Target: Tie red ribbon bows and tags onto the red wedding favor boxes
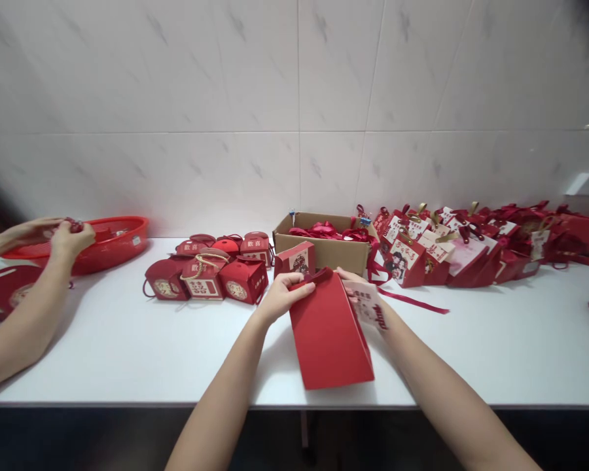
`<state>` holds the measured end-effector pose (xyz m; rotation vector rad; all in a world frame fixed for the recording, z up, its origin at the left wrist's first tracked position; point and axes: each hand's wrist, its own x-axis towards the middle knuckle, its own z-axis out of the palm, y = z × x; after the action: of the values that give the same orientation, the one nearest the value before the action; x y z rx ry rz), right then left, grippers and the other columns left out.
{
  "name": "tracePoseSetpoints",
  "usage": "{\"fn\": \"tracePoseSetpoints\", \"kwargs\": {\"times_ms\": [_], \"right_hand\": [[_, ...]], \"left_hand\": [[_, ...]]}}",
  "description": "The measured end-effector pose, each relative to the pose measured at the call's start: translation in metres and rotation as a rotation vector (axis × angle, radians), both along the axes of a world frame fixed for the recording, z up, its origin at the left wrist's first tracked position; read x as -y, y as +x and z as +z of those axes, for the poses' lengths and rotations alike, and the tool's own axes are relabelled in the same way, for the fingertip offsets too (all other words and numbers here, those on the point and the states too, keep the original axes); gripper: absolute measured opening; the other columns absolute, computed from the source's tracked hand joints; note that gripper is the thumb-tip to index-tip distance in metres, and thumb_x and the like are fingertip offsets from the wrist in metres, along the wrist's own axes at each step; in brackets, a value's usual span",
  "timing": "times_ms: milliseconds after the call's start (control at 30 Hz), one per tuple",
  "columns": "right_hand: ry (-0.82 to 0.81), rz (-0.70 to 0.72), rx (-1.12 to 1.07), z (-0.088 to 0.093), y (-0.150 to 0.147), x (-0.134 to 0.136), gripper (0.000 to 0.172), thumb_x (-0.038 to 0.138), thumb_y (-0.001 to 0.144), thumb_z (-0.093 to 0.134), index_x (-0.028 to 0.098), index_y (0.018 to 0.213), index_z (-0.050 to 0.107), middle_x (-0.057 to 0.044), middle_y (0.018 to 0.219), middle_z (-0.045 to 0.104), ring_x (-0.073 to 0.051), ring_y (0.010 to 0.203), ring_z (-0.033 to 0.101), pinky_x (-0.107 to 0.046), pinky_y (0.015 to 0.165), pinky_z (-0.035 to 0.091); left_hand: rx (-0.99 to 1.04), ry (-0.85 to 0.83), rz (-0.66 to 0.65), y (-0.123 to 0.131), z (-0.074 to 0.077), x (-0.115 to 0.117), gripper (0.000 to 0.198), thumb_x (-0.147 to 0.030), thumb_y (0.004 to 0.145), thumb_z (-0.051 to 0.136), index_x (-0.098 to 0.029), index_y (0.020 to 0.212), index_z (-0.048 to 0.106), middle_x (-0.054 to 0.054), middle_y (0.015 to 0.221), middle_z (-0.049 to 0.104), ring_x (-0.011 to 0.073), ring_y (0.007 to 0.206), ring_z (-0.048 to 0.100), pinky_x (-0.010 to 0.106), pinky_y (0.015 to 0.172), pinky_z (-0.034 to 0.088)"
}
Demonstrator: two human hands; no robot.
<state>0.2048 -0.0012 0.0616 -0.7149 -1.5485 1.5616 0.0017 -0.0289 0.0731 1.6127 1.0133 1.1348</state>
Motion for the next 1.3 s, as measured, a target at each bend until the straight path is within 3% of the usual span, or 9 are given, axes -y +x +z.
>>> {"fn": "tracePoseSetpoints", "kwargs": {"times_ms": [67, 167, 267, 367, 467, 700, 867, 1067, 1300], "right_hand": [[-0.034, 0.061, -0.033, -0.001, 0.002, -0.004, 0.050, 0.064, 0.079, 0.048, 0.018, 0.069, 0.063, 0.001, 0.049, 0.053, -0.013, 0.047, 0.053, -0.024, 0.044, 0.041], [-0.002, 0.041, -0.090, -0.004, 0.002, -0.007, 0.040, 0.055, 0.069, 0.067, 0.017, 0.080, 0.067, 0.000, 0.064, 0.063, -0.014, 0.061, 0.060, -0.026, 0.060, 0.048], [0.047, -0.021, -0.112, -0.007, -0.001, -0.008, 0.034, 0.043, 0.066, 0.074, 0.016, 0.087, 0.069, -0.002, 0.077, 0.069, -0.018, 0.074, 0.064, -0.032, 0.073, 0.048], [0.124, -0.109, -0.089, -0.007, -0.003, -0.006, 0.031, 0.042, 0.071, 0.070, 0.015, 0.087, 0.071, -0.003, 0.078, 0.069, -0.019, 0.075, 0.063, -0.032, 0.071, 0.048], [0.199, -0.175, -0.047, -0.004, -0.001, -0.002, 0.030, 0.042, 0.071, 0.069, 0.015, 0.083, 0.071, -0.003, 0.079, 0.069, -0.021, 0.076, 0.063, -0.032, 0.069, 0.049], [0.191, -0.107, -0.052, -0.003, 0.002, -0.002, 0.024, 0.036, 0.074, 0.067, 0.016, 0.088, 0.064, -0.001, 0.076, 0.065, -0.016, 0.069, 0.062, -0.028, 0.064, 0.049], [0.477, -0.470, -0.017, -0.009, -0.008, -0.002, 0.016, 0.031, 0.080, 0.059, 0.017, 0.082, 0.066, -0.001, 0.073, 0.056, -0.012, 0.063, 0.055, -0.023, 0.053, 0.045], [0.873, -0.686, 0.127, -0.021, -0.020, 0.005, 0.033, 0.020, 0.083, 0.053, 0.023, 0.114, 0.064, -0.007, 0.101, 0.061, -0.014, 0.077, 0.061, -0.023, 0.058, 0.050], [1.014, -0.684, 0.172, -0.028, -0.023, 0.007, 0.036, 0.015, 0.084, 0.050, 0.023, 0.117, 0.063, -0.008, 0.109, 0.065, -0.018, 0.092, 0.065, -0.028, 0.079, 0.054]], "left_hand": [[-0.138, 0.040, 0.041, 0.001, 0.009, -0.004, 0.034, -0.048, 0.073, 0.063, -0.014, 0.075, 0.064, 0.001, 0.069, 0.059, 0.0150, 0.064, 0.056, 0.024, 0.056, 0.042], [-0.317, 0.191, 0.115, 0.007, 0.027, -0.012, 0.032, -0.045, 0.075, 0.061, -0.015, 0.064, 0.060, -0.001, 0.062, 0.054, 0.0135, 0.061, 0.053, 0.023, 0.053, 0.039], [-0.434, 0.341, 0.038, 0.014, 0.046, -0.014, 0.018, -0.034, 0.075, 0.061, -0.017, 0.077, 0.065, 0.002, 0.076, 0.064, 0.0163, 0.071, 0.059, 0.026, 0.063, 0.045], [-0.482, 0.413, -0.065, 0.021, 0.062, -0.012, 0.027, -0.028, 0.075, 0.062, -0.021, 0.100, 0.066, 0.006, 0.098, 0.068, 0.0195, 0.086, 0.062, 0.030, 0.074, 0.049], [-0.506, 0.460, -0.085, 0.027, 0.069, -0.013, 0.018, -0.030, 0.076, 0.062, -0.021, 0.090, 0.068, 0.005, 0.088, 0.070, 0.0187, 0.081, 0.063, 0.028, 0.068, 0.049], [-0.184, 0.451, 0.239, 0.032, 0.042, -0.030, 0.012, -0.030, 0.079, 0.056, -0.018, 0.080, 0.055, 0.002, 0.073, 0.062, 0.0144, 0.065, 0.059, 0.026, 0.058, 0.044], [-0.389, 0.806, 0.682, 0.035, 0.014, -0.021, 0.019, -0.032, 0.081, 0.056, -0.019, 0.068, 0.050, 0.002, 0.069, 0.056, 0.0168, 0.070, 0.052, 0.031, 0.070, 0.040], [-0.416, 0.598, 0.457, 0.045, -0.003, -0.014, 0.021, -0.035, 0.090, 0.043, -0.020, 0.077, 0.051, 0.003, 0.075, 0.059, 0.0173, 0.073, 0.054, 0.029, 0.067, 0.039], [-0.243, 0.439, 0.345, 0.044, -0.013, -0.016, 0.025, -0.039, 0.091, 0.039, -0.020, 0.076, 0.046, 0.001, 0.075, 0.054, 0.0162, 0.073, 0.052, 0.027, 0.066, 0.039]]}}
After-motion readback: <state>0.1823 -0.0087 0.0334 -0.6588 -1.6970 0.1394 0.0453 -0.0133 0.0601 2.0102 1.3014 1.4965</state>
